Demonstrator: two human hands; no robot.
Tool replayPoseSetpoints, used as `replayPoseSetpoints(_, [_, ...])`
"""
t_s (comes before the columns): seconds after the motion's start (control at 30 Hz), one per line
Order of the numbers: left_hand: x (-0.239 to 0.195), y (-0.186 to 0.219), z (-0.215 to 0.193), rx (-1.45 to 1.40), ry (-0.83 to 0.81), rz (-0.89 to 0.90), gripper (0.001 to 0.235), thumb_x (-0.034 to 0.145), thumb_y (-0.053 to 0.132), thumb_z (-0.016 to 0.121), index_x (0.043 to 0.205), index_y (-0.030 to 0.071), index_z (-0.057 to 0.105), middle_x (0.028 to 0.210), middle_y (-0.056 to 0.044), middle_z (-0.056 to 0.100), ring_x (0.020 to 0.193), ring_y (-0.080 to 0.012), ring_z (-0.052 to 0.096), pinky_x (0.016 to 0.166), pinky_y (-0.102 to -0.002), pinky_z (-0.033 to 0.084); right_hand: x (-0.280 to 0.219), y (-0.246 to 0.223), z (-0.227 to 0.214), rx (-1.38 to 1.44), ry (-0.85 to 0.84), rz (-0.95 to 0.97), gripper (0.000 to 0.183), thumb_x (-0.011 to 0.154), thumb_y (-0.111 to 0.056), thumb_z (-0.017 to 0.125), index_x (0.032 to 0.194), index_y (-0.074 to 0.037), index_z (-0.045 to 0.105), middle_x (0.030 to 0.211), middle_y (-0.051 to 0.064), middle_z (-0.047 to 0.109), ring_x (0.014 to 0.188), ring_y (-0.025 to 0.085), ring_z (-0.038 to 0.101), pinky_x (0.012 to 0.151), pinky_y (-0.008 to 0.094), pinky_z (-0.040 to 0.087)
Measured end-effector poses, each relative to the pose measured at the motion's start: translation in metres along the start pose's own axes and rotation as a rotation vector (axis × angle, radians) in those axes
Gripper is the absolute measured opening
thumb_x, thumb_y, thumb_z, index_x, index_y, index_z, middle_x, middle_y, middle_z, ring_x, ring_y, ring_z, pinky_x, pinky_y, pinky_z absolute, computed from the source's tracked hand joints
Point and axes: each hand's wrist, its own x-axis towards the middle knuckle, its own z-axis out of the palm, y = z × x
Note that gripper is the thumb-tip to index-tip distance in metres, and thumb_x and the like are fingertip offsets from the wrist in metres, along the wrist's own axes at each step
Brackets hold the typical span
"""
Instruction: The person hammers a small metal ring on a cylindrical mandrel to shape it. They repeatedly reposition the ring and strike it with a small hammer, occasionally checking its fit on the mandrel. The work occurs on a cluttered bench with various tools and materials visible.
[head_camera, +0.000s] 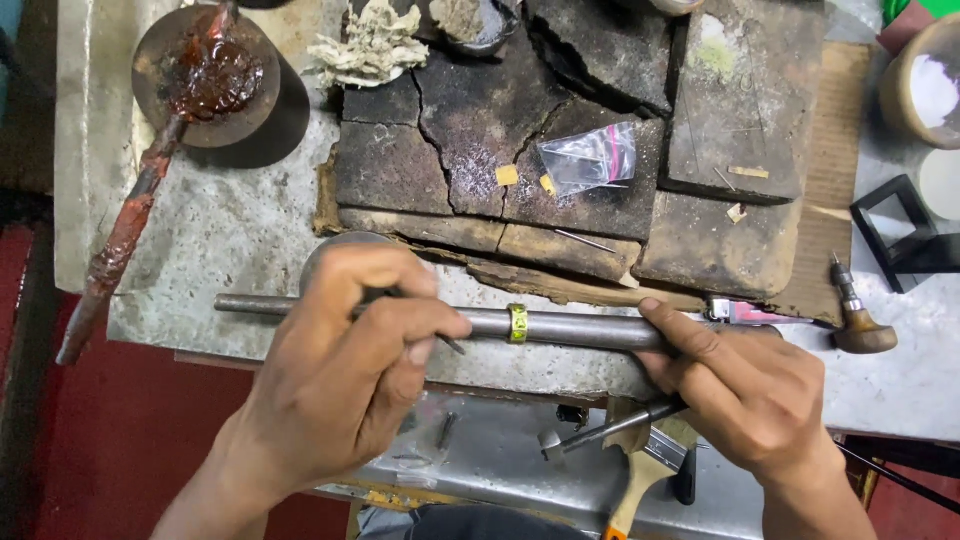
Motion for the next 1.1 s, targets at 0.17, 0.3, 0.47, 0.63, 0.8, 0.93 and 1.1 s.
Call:
replayPoseSetpoints(0.17, [0.000,0.005,0.004,0.029,0.043,0.020,0.023,0.104,0.015,0.050,0.112,0.003,0.067,0.100,-0.012,0.062,0.092,-0.0260,0.066,0.084,-0.037,0.056,-0.004,-0.003,0.004,-0.008,0.025,0.001,0.036,0.098,-0.005,0.068,0.069,0.000,0.047,0.119,0.021,0.075,0.050,0.018,0.049,0.045,0.033,0.037])
replayPoseSetpoints(0.3, [0.002,0.000,0.015,0.004,0.022,0.081,0.012,0.097,0.005,0.066,0.108,0.002,0.065,0.102,-0.013,0.074,0.095,-0.0273,0.076,0.085,-0.039,0.062,-0.002,-0.004,0.005,-0.023,0.049,0.026,0.052,0.093,-0.013,0.079,0.062,-0.004,0.039,0.113,0.021,0.077,0.056,0.019,0.061,0.048,0.031,0.043])
replayPoseSetpoints(0.47, [0.006,-0.002,0.019,-0.035,0.010,0.081,0.011,0.099,0.004,0.063,0.110,0.001,0.062,0.102,-0.013,0.073,0.090,-0.0272,0.077,0.083,-0.040,0.065,0.005,-0.010,0.011,0.033,0.107,0.001,0.036,0.087,-0.032,0.086,0.079,-0.006,0.062,0.105,0.021,0.075,0.067,0.020,0.072,0.053,0.032,0.053])
replayPoseSetpoints(0.63, [0.009,-0.001,0.017,-0.059,-0.002,0.068,0.012,0.098,-0.002,0.062,0.109,0.002,0.063,0.102,-0.012,0.072,0.090,-0.0279,0.075,0.081,-0.039,0.063,0.029,-0.019,0.016,0.139,0.060,-0.072,0.022,0.093,-0.024,0.078,0.104,-0.006,0.073,0.108,0.022,0.072,0.067,0.019,0.072,0.054,0.031,0.053])
replayPoseSetpoints(0.8, [0.007,-0.005,0.017,-0.067,-0.002,0.054,0.019,0.097,-0.006,0.059,0.114,0.002,0.063,0.104,-0.013,0.073,0.093,-0.0291,0.076,0.085,-0.039,0.062,0.048,-0.022,0.022,0.102,0.036,-0.142,0.022,0.098,-0.018,0.074,0.115,-0.006,0.068,0.105,0.022,0.072,0.064,0.016,0.068,0.052,0.027,0.049])
replayPoseSetpoints(0.93, [0.006,-0.005,0.012,-0.067,-0.009,0.043,0.021,0.096,-0.005,0.063,0.117,0.002,0.062,0.107,-0.015,0.073,0.095,-0.0311,0.077,0.082,-0.042,0.062,0.055,-0.023,0.022,0.112,0.001,-0.140,0.018,0.100,-0.015,0.061,0.112,-0.004,0.068,0.102,0.025,0.071,0.065,0.021,0.068,0.051,0.030,0.048])
replayPoseSetpoints(1.1, [0.009,-0.001,-0.002,-0.259,-0.165,-0.061,0.081,0.107,0.064,0.014,0.129,-0.001,0.058,0.120,-0.020,0.067,0.106,-0.0382,0.072,0.086,-0.048,0.054,0.064,-0.026,0.021,0.110,-0.035,-0.109,0.019,0.099,-0.020,0.063,0.108,-0.005,0.072,0.099,0.022,0.068,0.062,0.018,0.066,0.050,0.030,0.048])
